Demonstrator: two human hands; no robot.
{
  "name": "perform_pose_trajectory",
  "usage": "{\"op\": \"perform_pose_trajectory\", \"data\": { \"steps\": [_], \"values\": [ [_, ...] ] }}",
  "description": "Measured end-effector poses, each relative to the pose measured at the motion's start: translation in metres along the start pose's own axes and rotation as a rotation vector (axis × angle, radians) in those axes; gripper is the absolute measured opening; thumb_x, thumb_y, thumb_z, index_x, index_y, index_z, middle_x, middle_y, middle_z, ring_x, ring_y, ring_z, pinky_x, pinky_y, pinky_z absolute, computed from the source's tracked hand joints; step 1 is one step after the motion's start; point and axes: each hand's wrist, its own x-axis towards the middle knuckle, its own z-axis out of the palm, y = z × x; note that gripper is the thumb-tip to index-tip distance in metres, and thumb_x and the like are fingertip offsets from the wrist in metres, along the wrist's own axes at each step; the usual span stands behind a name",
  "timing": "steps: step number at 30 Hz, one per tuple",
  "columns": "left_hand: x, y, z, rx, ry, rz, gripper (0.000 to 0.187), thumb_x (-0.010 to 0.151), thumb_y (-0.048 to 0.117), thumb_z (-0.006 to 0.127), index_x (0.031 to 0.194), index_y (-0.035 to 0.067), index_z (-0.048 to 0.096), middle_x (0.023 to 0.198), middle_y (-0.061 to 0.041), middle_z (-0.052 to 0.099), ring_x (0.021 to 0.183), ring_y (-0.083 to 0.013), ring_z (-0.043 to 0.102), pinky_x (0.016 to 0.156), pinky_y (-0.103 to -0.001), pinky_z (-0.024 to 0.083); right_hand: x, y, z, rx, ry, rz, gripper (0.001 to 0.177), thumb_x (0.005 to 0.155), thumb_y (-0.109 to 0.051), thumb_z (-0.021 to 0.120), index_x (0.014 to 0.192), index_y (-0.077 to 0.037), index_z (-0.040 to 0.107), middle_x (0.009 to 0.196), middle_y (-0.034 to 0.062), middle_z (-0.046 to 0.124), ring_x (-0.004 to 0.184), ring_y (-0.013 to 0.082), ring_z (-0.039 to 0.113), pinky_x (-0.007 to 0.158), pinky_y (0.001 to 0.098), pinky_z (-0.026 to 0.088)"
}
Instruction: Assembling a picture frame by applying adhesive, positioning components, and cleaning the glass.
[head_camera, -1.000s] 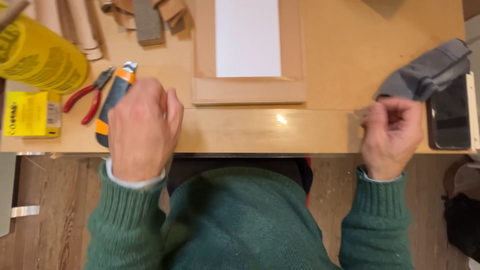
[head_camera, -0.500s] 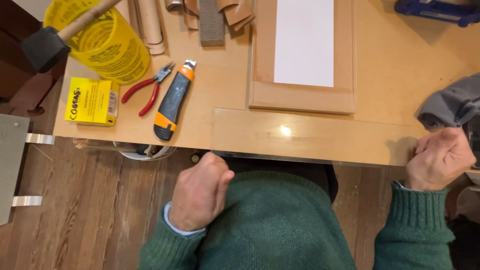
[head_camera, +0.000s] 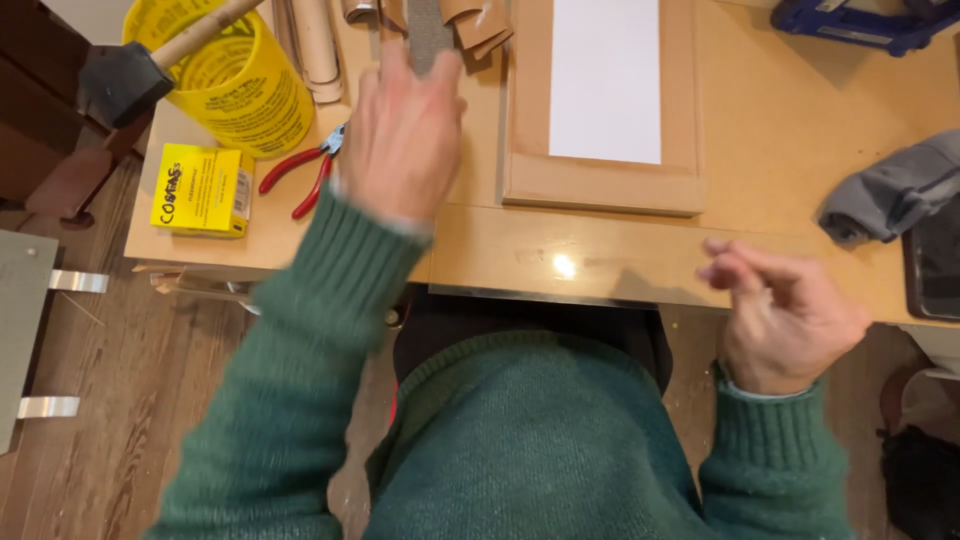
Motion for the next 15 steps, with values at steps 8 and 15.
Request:
{"op": "perform_pose_trajectory", "data": {
  "steps": [8,15],
  "values": [
    [0.061,-0.024,0.065,0.165,-0.129,-0.207,0.045,0.087,0.025,0.074,0.124,0.005,0.059,0.111,-0.032,0.058,0.097,-0.0468,0.064,0.075,-0.053,0.058,-0.061,0.030,-0.032,0.141,0.009,0.134,0.054,0.122,-0.037,0.054,0.086,0.003,0.059,0.078,0.0130,0.070,0.063,0.0126,0.066,0.061,0.0224,0.053],
    [0.024,-0.024,0.021,0.235,0.003,-0.088,0.035,0.080,0.021,0.075,0.096,-0.008,0.064,0.086,-0.028,0.064,0.077,-0.0434,0.069,0.067,-0.051,0.058,-0.075,0.032,-0.035,0.250,-0.097,0.230,0.061,0.114,-0.042,0.049,0.073,0.000,0.066,0.061,0.0079,0.065,0.048,0.0102,0.057,0.048,0.0214,0.043]
  ]
}}
